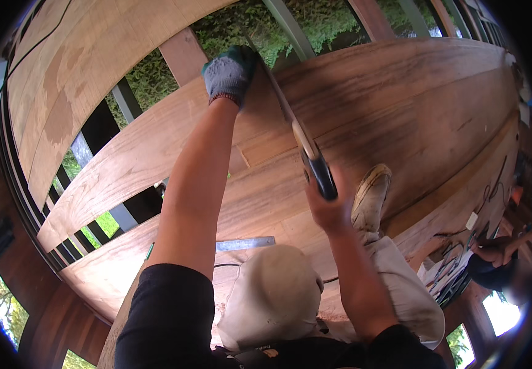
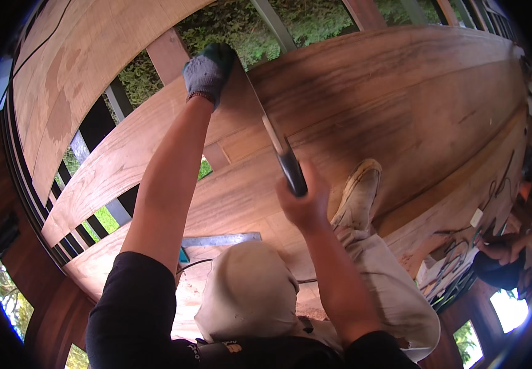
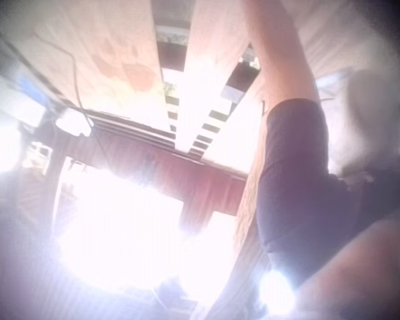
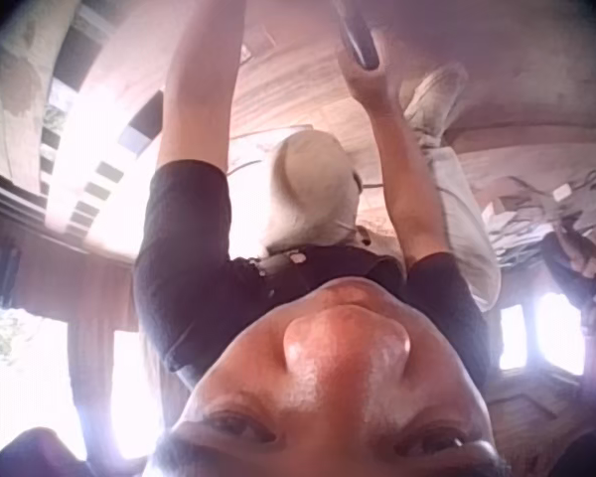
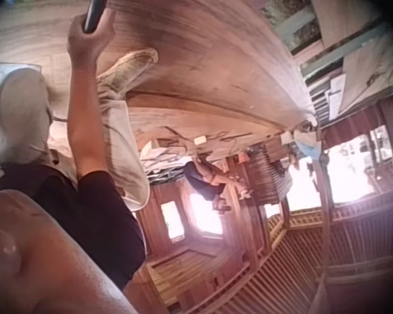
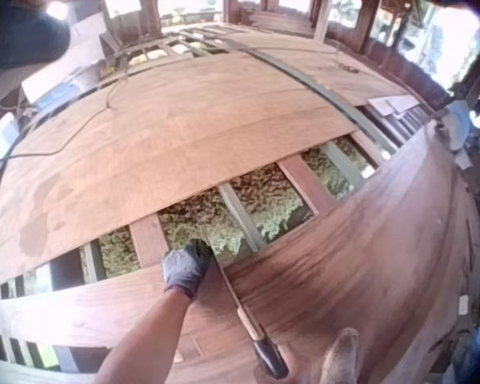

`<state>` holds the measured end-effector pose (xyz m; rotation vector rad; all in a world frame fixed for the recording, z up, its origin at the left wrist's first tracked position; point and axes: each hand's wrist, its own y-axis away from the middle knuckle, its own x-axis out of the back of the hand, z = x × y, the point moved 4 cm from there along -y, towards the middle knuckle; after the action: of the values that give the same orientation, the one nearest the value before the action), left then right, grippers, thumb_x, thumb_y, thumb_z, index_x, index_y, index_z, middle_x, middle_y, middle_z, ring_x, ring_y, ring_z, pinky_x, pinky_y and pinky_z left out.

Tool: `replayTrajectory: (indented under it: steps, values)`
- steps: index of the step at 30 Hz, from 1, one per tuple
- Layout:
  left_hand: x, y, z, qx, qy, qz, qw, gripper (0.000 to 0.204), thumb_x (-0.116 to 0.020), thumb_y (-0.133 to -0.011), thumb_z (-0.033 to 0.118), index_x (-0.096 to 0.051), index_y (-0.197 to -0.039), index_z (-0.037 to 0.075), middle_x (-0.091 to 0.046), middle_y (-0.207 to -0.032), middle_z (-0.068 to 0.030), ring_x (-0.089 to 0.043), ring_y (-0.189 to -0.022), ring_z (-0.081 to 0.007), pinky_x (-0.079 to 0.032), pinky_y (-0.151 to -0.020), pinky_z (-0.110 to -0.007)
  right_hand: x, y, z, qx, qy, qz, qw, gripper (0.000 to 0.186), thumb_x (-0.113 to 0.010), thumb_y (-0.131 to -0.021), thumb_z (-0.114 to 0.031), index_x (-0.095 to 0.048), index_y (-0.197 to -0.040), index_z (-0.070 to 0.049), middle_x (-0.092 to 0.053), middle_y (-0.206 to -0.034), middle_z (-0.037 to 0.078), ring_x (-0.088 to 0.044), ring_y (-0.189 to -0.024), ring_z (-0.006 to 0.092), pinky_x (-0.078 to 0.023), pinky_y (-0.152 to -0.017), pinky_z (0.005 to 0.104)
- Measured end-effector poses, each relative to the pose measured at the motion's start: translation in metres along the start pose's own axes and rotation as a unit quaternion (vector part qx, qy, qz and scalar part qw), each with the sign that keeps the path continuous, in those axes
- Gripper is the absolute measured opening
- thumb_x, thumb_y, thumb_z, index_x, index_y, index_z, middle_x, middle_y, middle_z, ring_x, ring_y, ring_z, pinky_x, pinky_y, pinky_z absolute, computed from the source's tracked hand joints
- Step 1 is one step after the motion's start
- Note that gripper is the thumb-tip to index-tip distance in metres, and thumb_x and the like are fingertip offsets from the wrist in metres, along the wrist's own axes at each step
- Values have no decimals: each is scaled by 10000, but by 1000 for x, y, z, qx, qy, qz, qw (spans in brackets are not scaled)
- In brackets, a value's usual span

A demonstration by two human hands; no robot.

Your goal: The person measures and marks a wooden plank with a square and pencil, then uses a hand saw to cut along the marked line. The person adjusts the plank and continues sawing to complete the cut.

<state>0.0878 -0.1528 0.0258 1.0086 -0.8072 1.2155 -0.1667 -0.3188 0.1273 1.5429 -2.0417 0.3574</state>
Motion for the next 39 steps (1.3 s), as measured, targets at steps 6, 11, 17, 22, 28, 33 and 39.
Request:
replayTrajectory:
  steps: [6,11,17,22,28,33,39]
  values:
    - [-6,0,-4,25,-20,6,999,501,-428,-980,516,-732,-1036,122,-738,-968,-192,-700,-962,-359,-495,-881,-484,9,14,2,-8,-17,6,1000,150,-690,-774,-16,-582,-874,-47,-565,-657,110,-593,-554,267,-476,-543,361]
    - [-1,2,1,-19,9,13,1000,499,-417,-992,501,-714,-1031,102,-723,-961,-224,-690,-944,-403,-515,-874,-501,0,1,-5,47,12,40,998,155,-692,-771,-14,-612,-901,-45,-599,-675,107,-626,-567,254,-500,-550,355]
    - [-6,0,-6,20,-33,14,999,502,-426,-980,513,-731,-1042,119,-739,-966,-189,-702,-958,-357,-489,-876,-487,11,25,1,7,-17,25,1000,140,-690,-779,-27,-585,-869,-55,-578,-663,108,-617,-572,280,-482,-542,381]
    - [-6,-2,3,1,-7,4,1000,506,-420,-983,507,-727,-1034,108,-740,-965,-185,-703,-955,-359,-495,-889,-483,-5,-4,2,42,4,42,998,137,-691,-773,-11,-592,-863,-43,-598,-669,103,-627,-561,251,-503,-547,354]
    - [2,2,-3,16,-6,-1,1000,499,-408,-999,489,-705,-1030,90,-722,-986,-226,-683,-964,-408,-505,-898,-499,15,38,8,-5,-9,20,1000,150,-689,-780,-26,-551,-833,-55,-555,-642,105,-592,-552,272,-469,-529,374]
    - [-9,-2,1,10,-16,3,1000,504,-409,-988,509,-725,-1066,124,-739,-953,-190,-704,-955,-356,-501,-893,-473,-7,-9,20,-11,-22,3,1000,158,-699,-774,-15,-556,-836,-45,-558,-650,120,-597,-534,266,-480,-519,350]
    - [-5,0,-10,26,-31,12,999,508,-417,-981,514,-729,-1057,121,-738,-957,-191,-704,-951,-361,-500,-890,-477,16,40,1,-19,-30,8,999,146,-686,-789,-10,-552,-835,-44,-544,-638,107,-568,-517,247,-454,-501,351]
